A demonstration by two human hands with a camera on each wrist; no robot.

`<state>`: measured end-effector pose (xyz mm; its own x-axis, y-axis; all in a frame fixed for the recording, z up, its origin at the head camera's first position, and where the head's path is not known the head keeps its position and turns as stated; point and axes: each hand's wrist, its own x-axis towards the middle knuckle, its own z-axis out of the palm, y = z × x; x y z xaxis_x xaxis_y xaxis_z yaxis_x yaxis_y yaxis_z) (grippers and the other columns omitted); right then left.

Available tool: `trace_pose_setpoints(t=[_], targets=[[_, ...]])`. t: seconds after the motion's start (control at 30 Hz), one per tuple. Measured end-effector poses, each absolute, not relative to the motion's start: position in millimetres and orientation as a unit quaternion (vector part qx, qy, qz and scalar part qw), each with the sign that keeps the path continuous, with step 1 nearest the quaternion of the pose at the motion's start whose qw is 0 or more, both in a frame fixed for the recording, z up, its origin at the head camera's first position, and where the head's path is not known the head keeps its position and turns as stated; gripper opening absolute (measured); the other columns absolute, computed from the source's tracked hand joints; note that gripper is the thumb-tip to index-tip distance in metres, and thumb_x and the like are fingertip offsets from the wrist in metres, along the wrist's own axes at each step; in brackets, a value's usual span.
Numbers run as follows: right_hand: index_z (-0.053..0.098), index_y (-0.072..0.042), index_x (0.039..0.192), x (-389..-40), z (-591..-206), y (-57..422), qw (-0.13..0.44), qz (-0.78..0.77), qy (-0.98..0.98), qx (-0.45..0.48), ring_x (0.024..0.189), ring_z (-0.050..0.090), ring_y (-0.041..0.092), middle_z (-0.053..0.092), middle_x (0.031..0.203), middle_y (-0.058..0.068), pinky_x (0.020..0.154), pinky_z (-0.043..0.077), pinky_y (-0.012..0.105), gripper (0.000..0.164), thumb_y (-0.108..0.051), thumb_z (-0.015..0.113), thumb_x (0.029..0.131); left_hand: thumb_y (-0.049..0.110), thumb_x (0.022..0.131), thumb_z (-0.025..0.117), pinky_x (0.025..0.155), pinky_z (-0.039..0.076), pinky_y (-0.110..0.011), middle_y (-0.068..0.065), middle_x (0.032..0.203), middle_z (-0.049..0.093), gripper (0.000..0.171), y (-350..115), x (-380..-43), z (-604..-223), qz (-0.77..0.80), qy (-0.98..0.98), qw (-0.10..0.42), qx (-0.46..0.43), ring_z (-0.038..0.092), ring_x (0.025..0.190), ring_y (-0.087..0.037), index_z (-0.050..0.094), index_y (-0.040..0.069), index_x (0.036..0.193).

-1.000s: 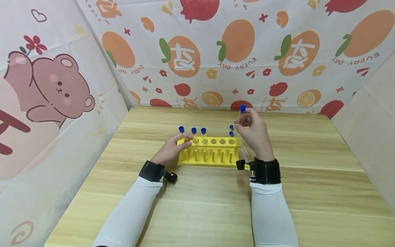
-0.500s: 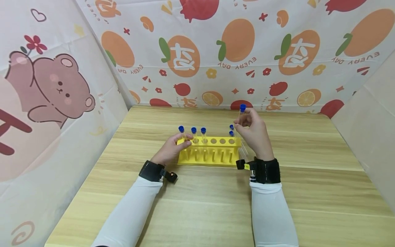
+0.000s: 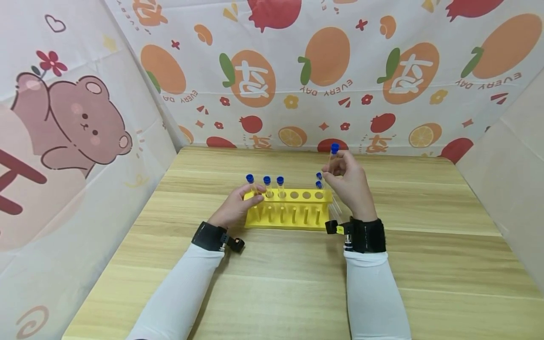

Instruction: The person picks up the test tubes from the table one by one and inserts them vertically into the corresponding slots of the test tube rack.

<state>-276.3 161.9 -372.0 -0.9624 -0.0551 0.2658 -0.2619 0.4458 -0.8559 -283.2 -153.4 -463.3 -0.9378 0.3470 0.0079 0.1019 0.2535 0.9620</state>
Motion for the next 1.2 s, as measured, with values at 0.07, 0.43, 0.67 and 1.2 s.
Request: trace_pose_setpoints(t=[0.07,0.43,0.67,1.2], targets=[[0.05,-0.011,0.12,-276.6,-372.9,162.0,0.096,0.516,-0.846,0.09,0.087,0.061,0.021,0.068,0.102,0.011,0.075,0.05,0.018,0.034,-0.012,0.068,0.092,0.036,0.096,0.063,0.11,0.036,-0.05,0.0,0.131,0.06,0.028,-153.5,-283.1,-463.2,0.593,0.786,0.103,0.144,0.048,0.13,-0.024,0.063,0.019,0.119],[0.049,-0.011,0.121,-278.0,-375.9,163.3,0.088,0.509,-0.852,0.083,0.085,0.059,0.022,0.068,0.102,0.011,0.071,0.051,0.02,0.035,-0.014,0.069,0.092,0.036,0.096,0.063,0.11,0.037,-0.049,0.0,0.131,0.06,0.029,-152.5,-282.4,-462.3,0.589,0.789,0.104,0.14,0.049,0.129,-0.024,0.063,0.02,0.119],[0.051,-0.012,0.117,-277.4,-376.8,164.9,0.088,0.508,-0.851,0.099,0.083,0.059,0.022,0.068,0.098,0.009,0.069,0.05,0.022,0.031,-0.018,0.07,0.092,0.041,0.095,0.063,0.112,0.035,-0.049,0.001,0.13,0.061,0.031,-151.7,-283.2,-462.6,0.589,0.79,0.106,0.132,0.047,0.132,-0.023,0.063,0.021,0.118],[0.061,-0.015,0.116,-278.0,-378.1,164.2,0.091,0.476,-0.869,0.095,0.082,0.058,0.022,0.066,0.095,0.007,0.067,0.049,0.025,0.025,-0.023,0.068,0.094,0.041,0.094,0.064,0.112,0.033,-0.051,0.0,0.133,0.058,0.033,-152.5,-282.1,-463.0,0.59,0.789,0.102,0.136,0.044,0.135,-0.024,0.063,0.021,0.119]])
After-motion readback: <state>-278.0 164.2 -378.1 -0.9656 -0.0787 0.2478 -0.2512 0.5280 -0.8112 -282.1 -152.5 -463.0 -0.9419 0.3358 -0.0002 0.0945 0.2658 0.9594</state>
